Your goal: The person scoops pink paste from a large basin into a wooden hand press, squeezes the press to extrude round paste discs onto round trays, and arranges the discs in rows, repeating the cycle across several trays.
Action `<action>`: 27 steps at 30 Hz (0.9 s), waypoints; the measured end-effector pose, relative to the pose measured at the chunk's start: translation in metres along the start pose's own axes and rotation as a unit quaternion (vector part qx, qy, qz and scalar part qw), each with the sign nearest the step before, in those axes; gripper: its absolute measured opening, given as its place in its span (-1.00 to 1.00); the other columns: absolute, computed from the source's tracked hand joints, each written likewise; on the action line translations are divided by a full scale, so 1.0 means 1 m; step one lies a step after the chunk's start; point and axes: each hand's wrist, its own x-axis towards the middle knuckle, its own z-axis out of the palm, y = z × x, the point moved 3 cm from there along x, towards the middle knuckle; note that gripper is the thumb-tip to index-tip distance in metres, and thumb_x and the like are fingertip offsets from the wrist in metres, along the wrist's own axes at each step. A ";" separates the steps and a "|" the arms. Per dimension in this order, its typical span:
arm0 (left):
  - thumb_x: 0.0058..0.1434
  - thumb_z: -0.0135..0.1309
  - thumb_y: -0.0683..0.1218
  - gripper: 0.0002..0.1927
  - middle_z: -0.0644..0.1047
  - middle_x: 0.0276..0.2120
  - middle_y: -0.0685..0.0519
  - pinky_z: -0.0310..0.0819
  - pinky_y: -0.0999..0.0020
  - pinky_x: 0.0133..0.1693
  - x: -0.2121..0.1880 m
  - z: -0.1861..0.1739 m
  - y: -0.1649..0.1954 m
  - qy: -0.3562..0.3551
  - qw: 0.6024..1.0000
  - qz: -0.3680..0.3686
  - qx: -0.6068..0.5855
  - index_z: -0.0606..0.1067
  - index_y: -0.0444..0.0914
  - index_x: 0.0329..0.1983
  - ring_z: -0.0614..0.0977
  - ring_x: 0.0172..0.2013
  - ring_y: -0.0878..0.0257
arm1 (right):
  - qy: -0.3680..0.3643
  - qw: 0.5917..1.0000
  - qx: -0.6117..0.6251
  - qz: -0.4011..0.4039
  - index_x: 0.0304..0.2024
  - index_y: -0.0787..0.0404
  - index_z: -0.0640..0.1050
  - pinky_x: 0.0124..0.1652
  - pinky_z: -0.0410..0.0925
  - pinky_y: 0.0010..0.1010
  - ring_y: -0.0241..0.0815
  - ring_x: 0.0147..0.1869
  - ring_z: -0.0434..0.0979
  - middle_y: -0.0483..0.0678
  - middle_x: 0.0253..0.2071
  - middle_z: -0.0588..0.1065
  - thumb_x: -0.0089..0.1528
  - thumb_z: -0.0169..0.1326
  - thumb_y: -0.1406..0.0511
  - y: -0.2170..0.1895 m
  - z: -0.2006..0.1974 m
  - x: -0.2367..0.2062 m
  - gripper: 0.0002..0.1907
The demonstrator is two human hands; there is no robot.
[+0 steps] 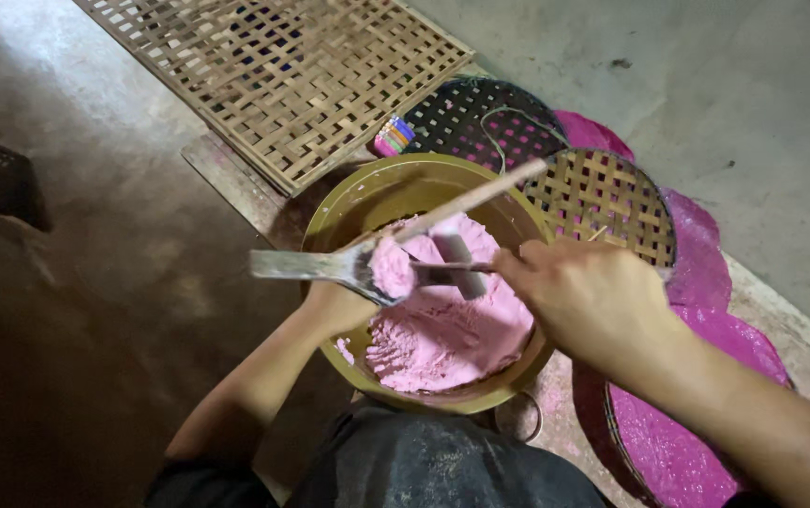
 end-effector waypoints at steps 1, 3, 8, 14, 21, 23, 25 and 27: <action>0.19 0.21 0.07 -0.54 0.60 -0.09 -0.08 0.54 0.17 -0.07 0.001 0.008 0.000 -0.023 0.998 -0.035 -0.045 0.46 -0.24 0.08 0.64 -0.12 0.06 | 0.015 1.000 0.008 -0.017 -0.14 0.01 0.54 -0.52 0.45 -0.27 -0.13 -0.40 0.61 -0.14 -0.41 0.50 0.14 0.07 0.24 -0.006 0.003 0.006 -0.78; 0.14 0.24 0.06 -0.55 0.61 -0.22 -0.01 0.55 0.17 -0.11 -0.001 0.026 0.002 -0.075 0.982 -0.104 -0.136 0.45 -0.21 0.03 0.66 -0.19 0.11 | 0.031 0.998 -0.016 -0.045 -0.20 0.07 0.54 -0.52 0.45 -0.30 -0.14 -0.39 0.61 -0.12 -0.40 0.52 0.14 0.06 0.25 -0.025 0.010 0.021 -0.82; 0.14 0.16 -0.06 -0.59 0.61 -0.18 -0.07 0.51 0.08 -0.16 -0.014 0.040 0.006 -0.153 0.982 -0.107 -0.028 0.51 -0.12 0.08 0.63 -0.21 0.00 | -0.052 0.994 0.003 -0.098 -0.15 0.17 0.52 -0.48 0.46 -0.31 -0.11 -0.41 0.62 -0.04 -0.32 0.55 0.18 0.06 0.26 -0.064 0.010 0.048 -0.79; 0.23 0.17 0.14 -0.55 0.55 0.00 -0.09 0.59 0.13 -0.25 0.007 -0.001 -0.008 -0.149 0.975 -0.099 0.134 0.46 -0.19 0.06 0.62 -0.18 0.00 | -0.084 0.992 0.089 0.043 0.06 -0.08 0.53 -0.49 0.49 -0.13 -0.01 -0.37 0.65 -0.07 -0.27 0.56 0.16 0.01 0.23 0.000 -0.016 0.011 -0.61; -0.01 0.29 0.27 -0.09 0.49 0.14 -0.12 0.42 -0.09 -0.01 0.007 -0.003 -0.002 -0.045 0.994 -0.026 0.100 0.34 -0.17 0.37 0.52 0.12 -0.09 | -0.117 0.989 0.088 -0.025 -0.01 0.09 0.50 -0.40 0.50 -0.10 0.06 -0.34 0.65 0.01 -0.23 0.56 0.18 0.02 0.28 -0.019 0.001 0.045 -0.69; 0.11 0.20 0.12 -0.21 0.46 0.23 -0.15 0.42 -0.01 0.13 0.006 0.013 -0.005 -0.049 0.998 -0.022 0.031 0.35 -0.13 0.43 0.51 0.20 -0.11 | -0.096 0.993 0.071 -0.017 -0.11 0.19 0.49 -0.41 0.50 -0.12 0.06 -0.32 0.65 0.04 -0.26 0.55 0.17 0.04 0.31 -0.052 0.012 0.068 -0.77; 0.16 0.16 0.02 -0.30 0.45 0.25 -0.18 0.44 0.02 0.14 0.005 0.022 -0.016 -0.070 0.996 -0.050 0.005 0.38 -0.11 0.41 0.53 0.17 -0.13 | -0.083 0.993 0.082 -0.031 -0.11 0.20 0.50 -0.39 0.50 -0.14 0.05 -0.31 0.66 0.07 -0.27 0.55 0.21 0.05 0.29 -0.062 0.020 0.075 -0.78; 0.15 0.18 -0.03 -0.38 0.47 0.22 -0.19 0.45 0.01 0.01 0.003 0.025 -0.029 -0.109 0.987 -0.115 0.020 0.43 -0.11 0.33 0.57 0.05 -0.14 | -0.076 0.992 0.099 -0.021 -0.07 0.17 0.50 -0.39 0.50 -0.13 0.05 -0.31 0.66 0.07 -0.28 0.56 0.20 0.05 0.29 -0.057 0.027 0.074 -0.76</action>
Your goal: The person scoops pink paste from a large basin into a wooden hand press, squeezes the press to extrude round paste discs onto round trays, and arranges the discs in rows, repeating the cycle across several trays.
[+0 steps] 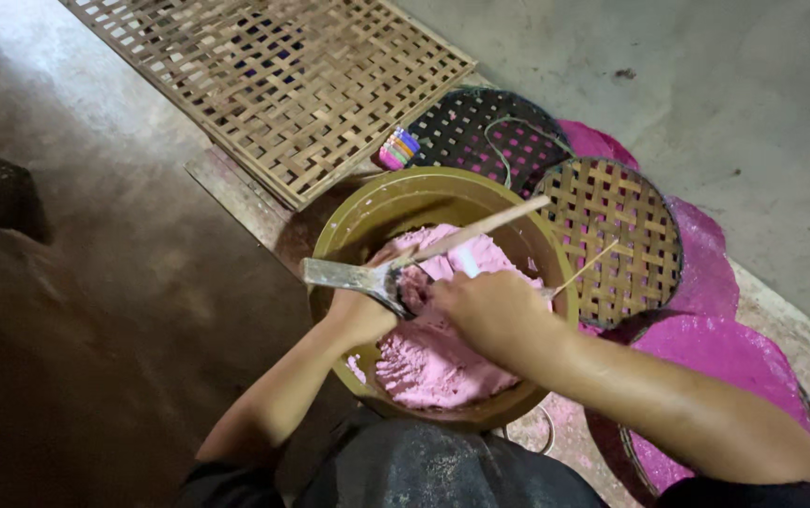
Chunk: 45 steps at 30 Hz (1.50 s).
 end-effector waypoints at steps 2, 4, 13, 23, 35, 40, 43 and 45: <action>0.08 0.25 -0.01 -0.42 0.53 0.09 -0.18 0.48 0.05 0.04 0.002 -0.014 -0.014 0.066 0.997 -0.014 -0.031 0.47 -0.21 0.20 0.60 0.02 -0.11 | -0.005 0.999 0.038 0.034 0.00 0.13 0.51 -0.40 0.49 -0.10 0.06 -0.31 0.66 0.04 -0.30 0.57 0.16 0.04 0.33 0.022 0.003 -0.015 -0.66; 0.10 0.27 0.00 -0.49 0.58 0.00 -0.15 0.51 0.10 0.04 0.007 -0.028 -0.021 0.121 0.991 -0.019 -0.048 0.50 -0.25 0.11 0.63 -0.01 -0.06 | 0.031 0.985 0.120 0.122 0.06 0.07 0.55 -0.39 0.47 -0.08 0.06 -0.27 0.66 0.02 -0.25 0.61 0.24 0.04 0.27 0.041 0.004 -0.031 -0.68; 0.18 0.25 0.03 -0.33 0.42 0.33 -0.18 0.54 0.00 0.00 0.038 -0.049 -0.008 0.220 0.967 0.066 0.106 0.40 -0.33 0.31 0.56 0.06 -0.21 | 0.136 0.816 0.530 0.186 0.42 0.05 0.32 -0.04 0.50 -0.30 -0.02 -0.04 0.70 0.02 0.18 0.54 0.35 -0.02 0.41 -0.014 0.090 -0.003 -0.43; 0.12 0.26 -0.01 -0.17 0.02 0.47 -0.36 0.41 -0.13 0.13 0.061 -0.026 -0.011 0.118 0.981 0.057 0.140 0.29 -0.33 0.44 0.35 0.29 -0.39 | -0.041 0.808 0.467 0.356 0.54 -0.08 0.23 -0.13 0.47 -0.26 0.12 -0.23 0.59 0.21 -0.16 0.65 0.48 -0.09 0.32 0.012 0.104 0.011 -0.43; 0.14 0.09 -0.11 -0.73 0.51 -0.46 0.00 0.48 0.35 -0.41 0.060 0.016 -0.060 -0.166 0.699 -0.270 -0.641 0.56 -0.30 -0.11 0.56 -0.48 0.23 | 0.263 0.787 0.547 0.115 0.60 0.13 -0.04 0.54 -0.17 0.02 0.14 0.72 -0.19 0.19 0.66 -0.13 0.39 -0.14 0.16 0.025 0.093 -0.035 -0.23; 0.09 0.12 -0.31 -0.73 0.55 -0.25 -0.04 0.55 0.31 -0.15 -0.015 0.067 0.063 -0.433 0.577 -0.158 -0.674 0.51 -0.38 -0.11 0.61 -0.19 0.19 | 0.506 0.317 0.798 -0.084 0.61 -0.24 -0.31 0.20 0.38 -0.02 0.14 0.34 0.32 0.31 0.50 0.02 0.49 -0.07 -0.08 0.034 0.078 -0.079 -0.12; -0.05 0.22 -0.28 -0.52 0.59 -0.14 0.04 0.55 0.35 -0.09 -0.017 0.071 0.108 -0.414 0.734 -0.133 -0.521 0.52 -0.24 0.00 0.63 -0.13 0.28 | 0.510 0.374 0.772 -0.055 0.57 -0.20 -0.18 -0.09 0.53 -0.18 0.11 0.09 0.61 0.35 0.48 0.18 0.41 0.06 -0.04 0.046 0.068 -0.131 -0.11; -0.02 0.39 -0.18 -0.42 0.57 -0.04 0.12 0.49 0.40 -0.04 -0.005 0.057 0.134 -0.351 0.888 0.034 -0.296 0.49 -0.18 0.10 0.59 -0.09 0.35 | 0.516 0.559 0.649 0.022 0.55 -0.19 -0.07 -0.19 0.55 -0.26 0.06 0.02 0.64 0.32 0.46 0.25 0.35 0.07 -0.02 0.057 0.058 -0.180 -0.14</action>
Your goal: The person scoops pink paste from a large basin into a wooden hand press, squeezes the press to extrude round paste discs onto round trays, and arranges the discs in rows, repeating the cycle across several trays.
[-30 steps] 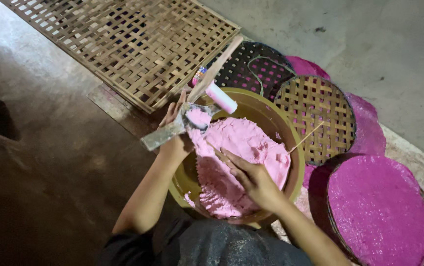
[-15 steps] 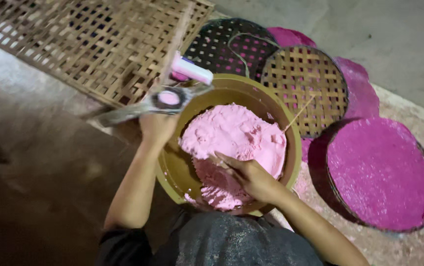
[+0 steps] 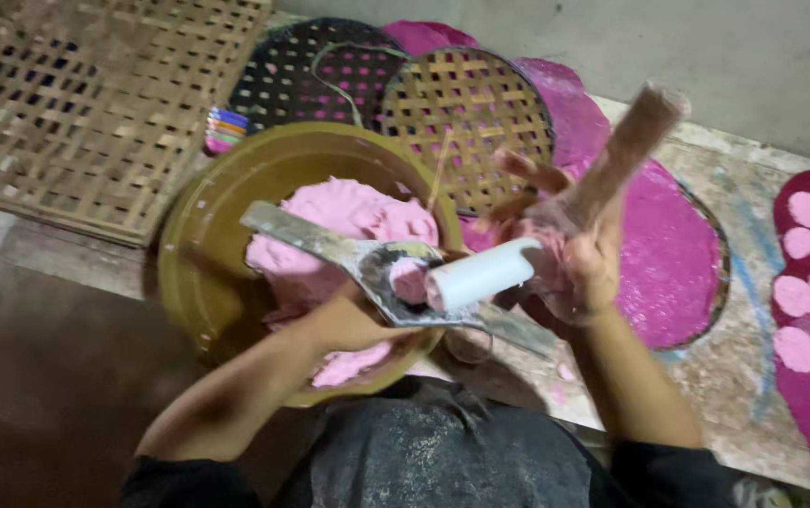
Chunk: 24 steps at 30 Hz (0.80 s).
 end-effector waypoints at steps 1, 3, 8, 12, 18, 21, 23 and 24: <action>0.04 0.37 -0.18 -0.49 0.59 -0.06 0.10 0.51 0.38 -0.01 0.003 0.009 0.018 -0.002 0.998 0.048 -0.028 0.51 -0.19 0.08 0.60 -0.08 0.34 | -0.033 0.989 -0.139 -0.039 0.56 -0.23 0.00 -0.22 0.56 -0.30 0.04 -0.03 0.66 0.33 0.42 0.30 0.35 0.03 0.01 -0.019 -0.015 -0.005 -0.20; 0.16 0.33 -0.17 -0.63 0.63 -0.11 0.08 0.55 0.36 0.04 0.007 0.030 0.054 -0.004 0.986 0.145 -0.083 0.55 -0.22 0.03 0.63 -0.05 0.33 | -0.097 0.927 -0.335 -0.138 0.55 -0.24 0.05 -0.25 0.56 -0.33 -0.02 -0.09 0.67 0.35 0.31 0.40 0.35 0.07 0.06 -0.050 -0.037 -0.017 -0.22; 0.03 0.37 -0.14 -0.62 0.61 -0.21 0.05 0.52 0.30 -0.17 0.051 0.101 0.109 -0.036 0.982 0.143 0.115 0.54 -0.21 -0.09 0.62 -0.18 0.27 | -0.182 0.854 -0.392 -0.289 0.55 -0.16 0.09 -0.09 0.56 -0.12 0.27 -0.03 0.64 0.33 0.07 0.47 0.29 0.03 0.12 -0.099 -0.077 -0.057 -0.21; 0.03 0.38 -0.07 -0.61 0.59 -0.19 -0.05 0.48 0.16 -0.20 0.081 0.161 0.124 -0.015 0.865 0.318 0.389 0.53 -0.18 -0.10 0.63 -0.17 0.06 | -0.142 0.902 -0.355 -0.200 0.55 -0.11 0.08 0.19 0.39 -0.11 0.22 0.34 0.46 0.39 0.32 0.33 0.27 0.08 0.16 -0.110 -0.126 -0.078 -0.17; 0.11 0.29 -0.12 -0.55 0.63 -0.12 -0.05 0.55 0.17 -0.04 0.105 0.207 0.092 -0.031 0.984 0.169 0.045 0.49 -0.20 0.08 0.69 -0.09 0.10 | -0.266 0.909 -0.034 0.319 0.59 0.23 -0.12 0.48 -0.07 -0.03 0.10 0.66 -0.01 0.25 0.60 0.02 0.11 0.27 -0.23 -0.109 -0.241 -0.134 0.32; 0.13 0.26 -0.20 -0.57 0.64 -0.03 -0.10 0.58 0.17 0.02 0.111 0.234 0.056 0.027 0.995 0.086 -0.048 0.49 -0.21 0.09 0.70 -0.01 0.07 | -0.294 0.856 -0.059 0.421 0.51 0.37 0.03 0.45 -0.06 -0.05 0.07 0.62 0.02 0.17 0.56 0.06 0.06 0.33 -0.15 -0.065 -0.256 -0.191 0.26; 0.05 0.21 -0.25 -0.42 0.50 0.06 -0.19 0.53 0.13 -0.02 0.107 0.231 0.020 0.121 0.988 0.059 0.082 0.40 -0.28 0.20 0.61 -0.07 -0.02 | -0.208 0.885 -0.018 0.416 0.41 0.40 0.20 0.36 0.16 -0.03 0.10 0.44 0.30 0.21 0.35 0.31 0.04 0.35 -0.09 -0.055 -0.269 -0.219 0.12; 0.02 0.19 -0.28 -0.34 0.44 0.11 -0.23 0.50 0.12 -0.04 0.101 0.225 -0.002 0.168 0.974 0.045 0.146 0.35 -0.32 0.25 0.57 -0.10 -0.07 | -0.165 0.896 0.002 0.413 0.37 0.41 0.29 0.32 0.27 -0.03 0.12 0.35 0.44 0.22 0.24 0.44 0.03 0.36 -0.06 -0.051 -0.275 -0.227 0.05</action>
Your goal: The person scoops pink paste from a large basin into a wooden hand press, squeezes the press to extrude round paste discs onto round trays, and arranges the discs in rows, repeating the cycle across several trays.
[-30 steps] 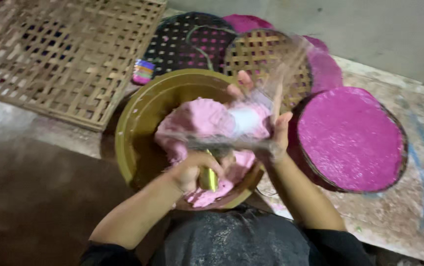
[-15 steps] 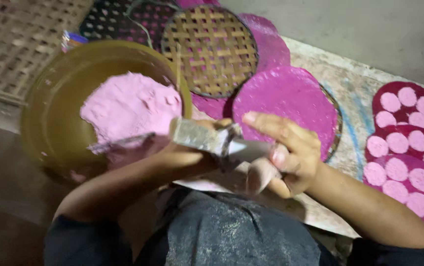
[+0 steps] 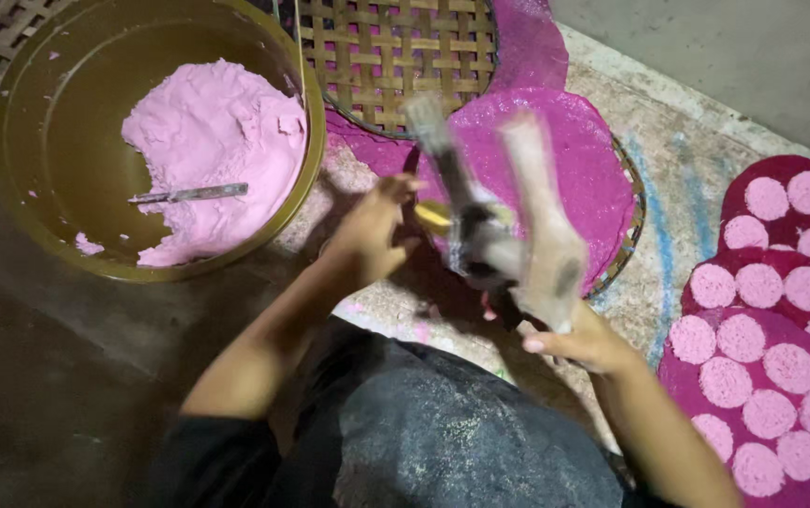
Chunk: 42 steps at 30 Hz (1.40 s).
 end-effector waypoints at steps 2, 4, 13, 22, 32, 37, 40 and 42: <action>0.06 0.05 -0.33 -0.41 0.43 0.13 -0.34 0.37 -0.04 0.20 -0.019 -0.004 -0.042 0.109 0.982 0.094 0.121 0.37 -0.47 0.24 0.46 0.17 -0.26 | 0.049 0.996 -0.016 -0.067 0.34 0.38 0.34 0.22 0.36 -0.09 0.06 0.25 0.52 0.16 0.15 0.51 0.06 0.31 -0.04 0.004 -0.007 -0.014 -0.03; 0.09 0.16 -0.16 -0.64 0.44 -0.06 -0.31 0.36 -0.10 0.04 -0.044 0.000 -0.102 0.105 0.945 -0.141 0.276 0.43 -0.39 -0.06 0.46 0.00 -0.23 | 0.122 0.985 0.006 -0.120 0.36 0.34 0.30 0.16 0.40 -0.11 0.03 0.18 0.54 0.12 0.10 0.51 0.05 0.32 -0.01 -0.003 -0.013 -0.026 -0.03; 0.28 0.24 -0.13 -0.76 0.55 -0.25 -0.16 0.49 0.24 -0.17 -0.039 0.017 -0.144 0.122 0.965 -0.172 -0.154 0.48 -0.35 -0.11 0.59 -0.27 0.15 | 0.256 0.940 0.150 -0.167 0.44 0.38 0.19 0.22 0.32 -0.09 0.07 0.21 0.44 0.19 0.15 0.40 0.06 0.33 0.03 -0.025 -0.003 -0.039 0.06; 0.20 0.28 -0.19 -0.87 0.66 -0.32 -0.07 0.53 0.30 -0.25 0.037 0.057 -0.020 -0.038 0.995 0.083 -0.030 0.61 -0.31 -0.21 0.67 -0.28 0.19 | 0.305 0.920 0.208 -0.133 0.55 0.35 0.03 0.28 0.28 -0.04 0.08 0.25 0.41 0.17 0.16 0.36 0.04 0.32 -0.03 -0.028 0.022 -0.044 0.22; 0.38 0.03 0.28 -0.18 0.32 0.46 -0.21 0.28 0.02 0.44 0.120 0.058 0.009 -0.206 0.606 -0.071 -0.765 0.23 -0.31 0.51 0.43 0.40 -0.01 | 0.081 0.972 0.188 0.115 0.39 0.42 0.21 0.10 0.45 -0.08 0.07 0.09 0.50 0.21 0.08 0.45 0.03 0.04 -0.46 0.001 0.010 -0.026 0.30; 0.22 0.12 0.19 -0.23 0.39 0.24 -0.07 0.17 0.16 0.44 0.132 0.046 0.046 -0.303 0.506 0.135 -0.796 0.28 -0.12 0.48 0.39 0.31 0.06 | -0.030 0.965 0.173 0.196 0.30 0.42 0.32 0.15 0.47 -0.06 0.10 0.15 0.58 0.21 0.07 0.52 0.15 -0.16 -0.43 -0.010 -0.001 -0.022 0.15; 0.24 0.09 0.02 -0.49 0.44 0.05 0.01 0.20 0.19 0.35 0.133 0.047 0.042 -0.258 0.517 0.128 -0.806 0.39 -0.15 0.27 0.43 0.19 0.09 | -0.023 0.956 0.087 0.280 0.36 0.31 0.30 0.20 0.38 -0.12 0.03 0.22 0.57 0.12 0.12 0.53 0.10 -0.20 -0.40 -0.030 -0.034 -0.029 0.12; 0.23 0.05 -0.06 -0.65 0.45 -0.03 0.03 0.23 0.17 0.30 0.139 0.050 0.034 -0.242 0.507 0.112 -0.820 0.42 -0.16 0.09 0.46 0.15 0.09 | -0.003 0.940 0.091 0.329 0.43 0.26 0.28 0.29 0.31 -0.16 -0.01 0.28 0.50 0.10 0.18 0.50 0.10 -0.15 -0.35 -0.038 -0.054 -0.029 0.09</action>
